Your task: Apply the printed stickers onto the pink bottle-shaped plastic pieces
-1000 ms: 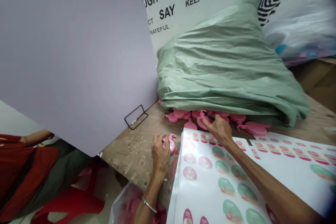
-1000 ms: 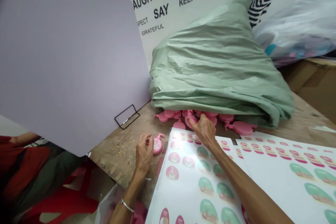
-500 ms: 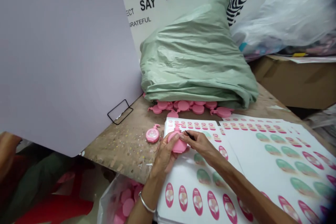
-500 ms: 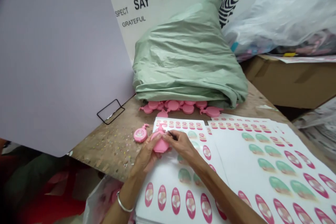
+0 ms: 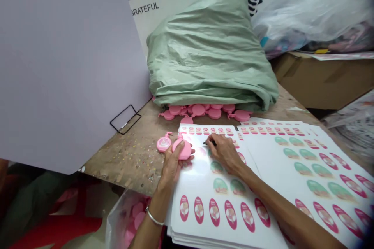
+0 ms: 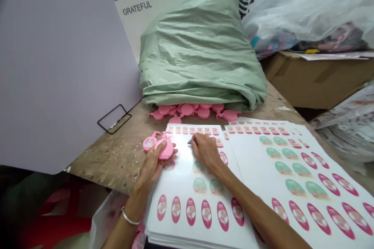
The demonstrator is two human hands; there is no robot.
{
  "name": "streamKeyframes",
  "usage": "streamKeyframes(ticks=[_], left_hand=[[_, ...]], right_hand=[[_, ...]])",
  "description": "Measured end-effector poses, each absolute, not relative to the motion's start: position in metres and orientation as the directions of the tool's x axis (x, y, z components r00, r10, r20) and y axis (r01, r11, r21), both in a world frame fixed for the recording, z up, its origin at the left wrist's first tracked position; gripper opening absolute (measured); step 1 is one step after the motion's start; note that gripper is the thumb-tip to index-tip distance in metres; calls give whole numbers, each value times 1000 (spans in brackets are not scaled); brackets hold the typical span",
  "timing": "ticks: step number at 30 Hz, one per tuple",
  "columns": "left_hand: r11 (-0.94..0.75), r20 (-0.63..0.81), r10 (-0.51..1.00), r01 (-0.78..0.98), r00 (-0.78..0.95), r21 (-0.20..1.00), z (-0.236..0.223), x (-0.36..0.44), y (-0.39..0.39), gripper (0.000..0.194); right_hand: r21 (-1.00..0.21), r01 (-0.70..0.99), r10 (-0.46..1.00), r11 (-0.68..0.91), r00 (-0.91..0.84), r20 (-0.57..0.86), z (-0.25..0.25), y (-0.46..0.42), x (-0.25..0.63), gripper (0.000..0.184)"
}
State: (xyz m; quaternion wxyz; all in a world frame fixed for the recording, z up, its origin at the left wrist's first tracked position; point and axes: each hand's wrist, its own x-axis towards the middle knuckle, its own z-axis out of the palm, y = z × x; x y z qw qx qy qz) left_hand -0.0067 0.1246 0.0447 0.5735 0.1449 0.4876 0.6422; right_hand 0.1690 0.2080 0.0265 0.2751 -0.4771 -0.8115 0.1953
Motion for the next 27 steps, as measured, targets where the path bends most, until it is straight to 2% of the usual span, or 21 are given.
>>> streamKeyframes(ticks=[3, 8, 18, 27], left_hand=[[149, -377, 874, -572, -305, 807, 43, -8, 122, 46], [77, -376, 841, -602, -389, 795, 45, -13, 125, 50], [29, -348, 854, -633, -387, 774, 39, -13, 126, 52], [34, -337, 867, -631, -367, 775, 35, -13, 124, 50]], right_hand=[[-532, 671, 855, 516, -434, 283, 23, 205, 167, 13], [-471, 680, 827, 562, -458, 326, 23, 216, 147, 11], [-286, 755, 780, 590, -441, 444, 6, 222, 113, 13], [-228, 760, 752, 609, -461, 472, 1, 220, 115, 13]])
